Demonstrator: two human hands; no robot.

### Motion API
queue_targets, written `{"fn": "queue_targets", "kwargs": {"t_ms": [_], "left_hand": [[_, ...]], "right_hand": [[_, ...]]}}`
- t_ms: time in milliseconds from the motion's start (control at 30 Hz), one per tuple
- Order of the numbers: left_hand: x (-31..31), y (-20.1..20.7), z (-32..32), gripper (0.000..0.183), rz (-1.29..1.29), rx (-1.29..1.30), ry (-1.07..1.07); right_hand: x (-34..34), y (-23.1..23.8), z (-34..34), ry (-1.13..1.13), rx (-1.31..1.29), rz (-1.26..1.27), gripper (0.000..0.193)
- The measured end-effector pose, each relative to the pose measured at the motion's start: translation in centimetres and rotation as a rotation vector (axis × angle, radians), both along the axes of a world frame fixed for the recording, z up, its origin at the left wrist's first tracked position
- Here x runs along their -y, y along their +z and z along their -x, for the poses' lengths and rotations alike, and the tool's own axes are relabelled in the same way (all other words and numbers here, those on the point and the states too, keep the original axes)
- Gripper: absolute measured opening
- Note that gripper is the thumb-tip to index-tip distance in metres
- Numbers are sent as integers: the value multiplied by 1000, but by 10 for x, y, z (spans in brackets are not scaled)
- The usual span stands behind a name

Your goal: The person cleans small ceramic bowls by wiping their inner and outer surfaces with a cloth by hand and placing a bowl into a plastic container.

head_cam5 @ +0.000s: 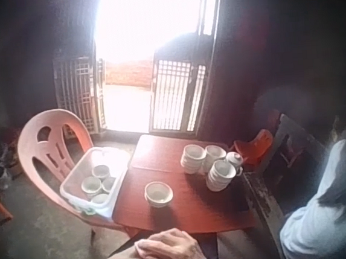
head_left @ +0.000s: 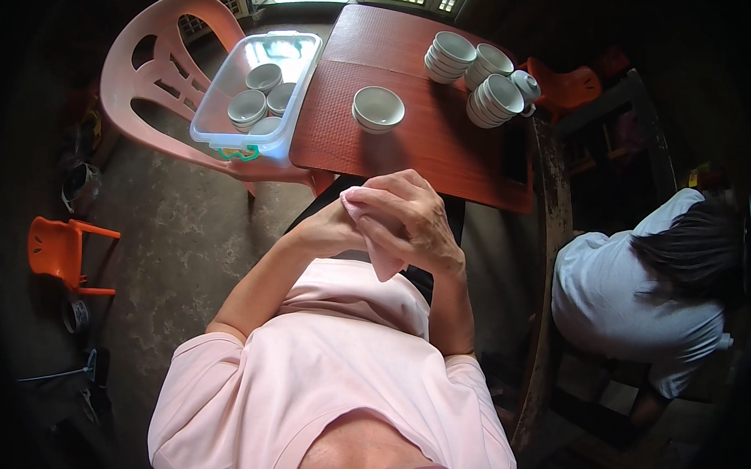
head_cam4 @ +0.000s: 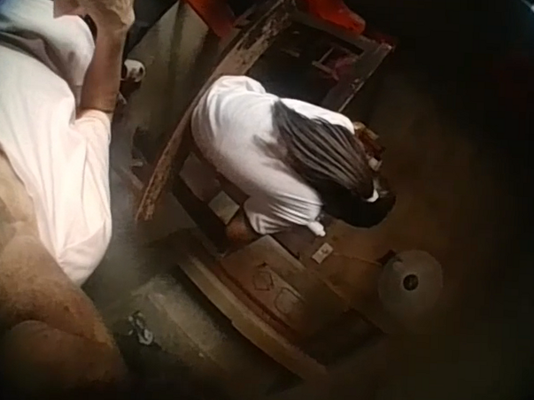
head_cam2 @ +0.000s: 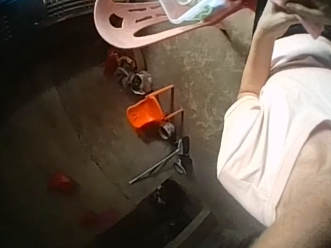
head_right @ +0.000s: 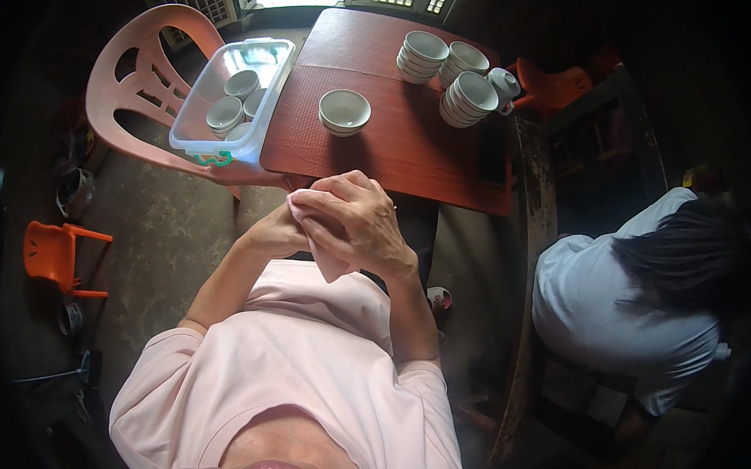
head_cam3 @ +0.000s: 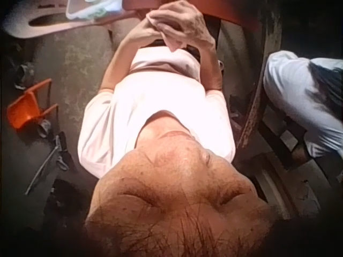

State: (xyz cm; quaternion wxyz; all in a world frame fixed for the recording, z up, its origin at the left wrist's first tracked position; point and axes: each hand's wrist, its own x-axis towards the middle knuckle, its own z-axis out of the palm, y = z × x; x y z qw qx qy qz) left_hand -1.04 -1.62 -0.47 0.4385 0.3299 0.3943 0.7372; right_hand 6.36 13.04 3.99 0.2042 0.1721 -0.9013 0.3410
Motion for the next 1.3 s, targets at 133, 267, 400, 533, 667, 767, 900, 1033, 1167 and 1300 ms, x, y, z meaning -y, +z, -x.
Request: {"fn": "queue_targets", "kwargs": {"t_ms": [133, 267, 400, 533, 667, 767, 900, 1033, 1167, 1300], "left_hand": [[2, -12, 4, 33, -62, 298, -78], [-8, -11, 1, 38, -127, 708, 51], [-3, -40, 8, 51, -181, 876, 18], [-3, -34, 14, 43, -134, 527, -20], [-3, -12, 1, 44, -80, 513, -22], [-4, -16, 2, 46, -144, 602, 8], [-4, -23, 12, 44, -183, 620, 52], [1, -16, 11, 50, -230, 584, -6], [-1, -17, 21, 61, -160, 526, 28], [-2, -29, 31, 60, -16, 349, 149]], "right_hand": [[-20, -22, 12, 153, 28, 525, 21], [14, -61, 1, -278, -354, 672, 32], [25, -66, 1, -442, -509, 57, 39], [3, -30, 16, -249, -350, 81, 21], [-20, -23, 23, 126, 322, 960, 27], [-4, -34, 14, -3, 270, 1379, 45], [26, -75, 9, -217, 52, 1622, 57], [10, -63, 12, 200, 221, 1702, 54], [11, -75, 1, 325, 262, 1911, 55], [12, -66, -4, -85, 410, 2043, 41]]}}
